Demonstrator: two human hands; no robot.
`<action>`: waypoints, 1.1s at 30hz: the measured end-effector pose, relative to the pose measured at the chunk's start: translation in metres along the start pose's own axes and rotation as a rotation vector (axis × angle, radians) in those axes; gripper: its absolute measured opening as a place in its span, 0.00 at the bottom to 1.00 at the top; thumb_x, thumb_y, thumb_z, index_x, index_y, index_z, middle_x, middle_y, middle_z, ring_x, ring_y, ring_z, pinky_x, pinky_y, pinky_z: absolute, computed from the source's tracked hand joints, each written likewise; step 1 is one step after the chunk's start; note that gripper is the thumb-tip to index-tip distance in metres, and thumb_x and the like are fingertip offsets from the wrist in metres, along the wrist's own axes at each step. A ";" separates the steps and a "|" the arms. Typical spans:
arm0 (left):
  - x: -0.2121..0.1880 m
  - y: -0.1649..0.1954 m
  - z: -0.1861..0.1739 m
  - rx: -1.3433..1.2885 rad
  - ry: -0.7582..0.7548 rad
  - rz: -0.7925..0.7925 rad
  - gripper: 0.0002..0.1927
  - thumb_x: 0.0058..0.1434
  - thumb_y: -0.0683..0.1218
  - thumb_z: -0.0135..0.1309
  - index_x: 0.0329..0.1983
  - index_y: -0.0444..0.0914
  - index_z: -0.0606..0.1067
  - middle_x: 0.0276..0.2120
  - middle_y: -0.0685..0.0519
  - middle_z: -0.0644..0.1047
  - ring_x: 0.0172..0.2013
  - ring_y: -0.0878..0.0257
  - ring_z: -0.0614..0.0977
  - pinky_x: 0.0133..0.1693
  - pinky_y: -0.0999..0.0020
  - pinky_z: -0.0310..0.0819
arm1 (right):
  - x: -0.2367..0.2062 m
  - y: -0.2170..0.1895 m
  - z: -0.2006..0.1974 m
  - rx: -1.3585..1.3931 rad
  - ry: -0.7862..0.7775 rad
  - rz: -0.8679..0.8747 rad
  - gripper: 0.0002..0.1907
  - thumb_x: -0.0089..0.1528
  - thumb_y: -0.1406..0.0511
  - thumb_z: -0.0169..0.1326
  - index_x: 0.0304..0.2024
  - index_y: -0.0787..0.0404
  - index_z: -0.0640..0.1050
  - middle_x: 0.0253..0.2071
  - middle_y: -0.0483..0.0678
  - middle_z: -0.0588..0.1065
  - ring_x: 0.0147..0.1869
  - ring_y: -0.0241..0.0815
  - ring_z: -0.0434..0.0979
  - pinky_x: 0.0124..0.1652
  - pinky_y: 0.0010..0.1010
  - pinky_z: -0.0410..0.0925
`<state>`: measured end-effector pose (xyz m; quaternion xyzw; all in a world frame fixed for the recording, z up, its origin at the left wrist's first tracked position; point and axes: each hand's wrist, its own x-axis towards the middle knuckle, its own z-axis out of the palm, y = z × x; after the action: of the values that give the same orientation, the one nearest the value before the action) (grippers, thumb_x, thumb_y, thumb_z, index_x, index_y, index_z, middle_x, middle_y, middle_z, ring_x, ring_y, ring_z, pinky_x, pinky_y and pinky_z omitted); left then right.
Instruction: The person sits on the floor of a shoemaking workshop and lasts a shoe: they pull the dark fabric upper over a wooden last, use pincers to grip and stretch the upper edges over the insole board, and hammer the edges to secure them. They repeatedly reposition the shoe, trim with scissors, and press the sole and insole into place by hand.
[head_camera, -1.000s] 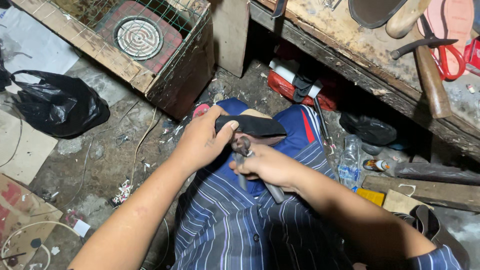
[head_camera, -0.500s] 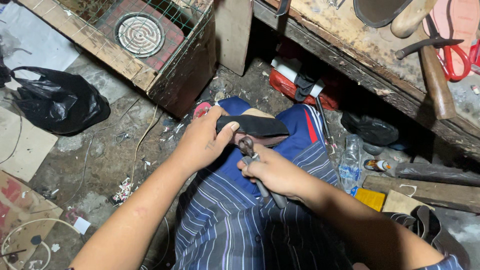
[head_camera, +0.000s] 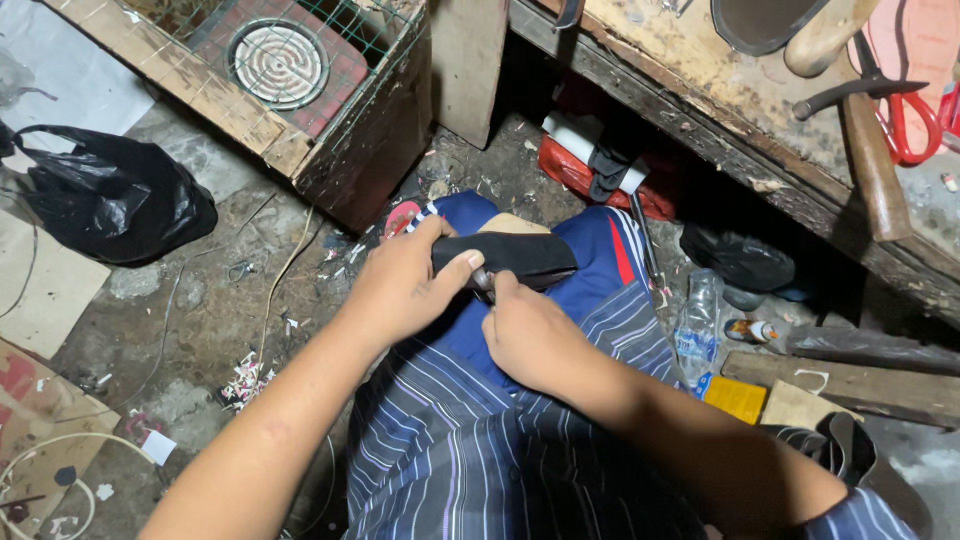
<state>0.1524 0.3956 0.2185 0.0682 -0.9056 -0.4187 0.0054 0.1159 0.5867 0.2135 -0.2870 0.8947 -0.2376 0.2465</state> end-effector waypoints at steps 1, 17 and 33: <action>0.003 -0.001 -0.004 0.012 -0.029 -0.050 0.17 0.60 0.58 0.58 0.38 0.39 0.75 0.25 0.45 0.79 0.30 0.47 0.83 0.33 0.53 0.75 | 0.002 -0.001 -0.001 -0.009 0.003 -0.030 0.14 0.63 0.66 0.47 0.46 0.71 0.68 0.37 0.67 0.76 0.43 0.68 0.77 0.44 0.53 0.69; 0.011 -0.007 -0.002 0.235 -0.017 0.038 0.22 0.59 0.60 0.57 0.43 0.38 0.75 0.27 0.43 0.80 0.33 0.41 0.81 0.34 0.46 0.73 | 0.012 0.013 0.004 0.223 -0.153 0.057 0.16 0.63 0.61 0.50 0.44 0.68 0.69 0.30 0.61 0.79 0.36 0.60 0.82 0.37 0.47 0.72; 0.019 -0.012 -0.009 0.247 -0.103 -0.015 0.28 0.57 0.64 0.56 0.38 0.34 0.78 0.23 0.40 0.78 0.31 0.41 0.82 0.36 0.46 0.74 | 0.018 0.010 0.008 0.313 -0.263 -0.009 0.19 0.62 0.62 0.51 0.51 0.68 0.73 0.34 0.63 0.79 0.40 0.59 0.82 0.42 0.44 0.72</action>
<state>0.1352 0.3790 0.2146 0.0534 -0.9488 -0.3069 -0.0524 0.1034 0.5806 0.1960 -0.2778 0.8058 -0.3352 0.4015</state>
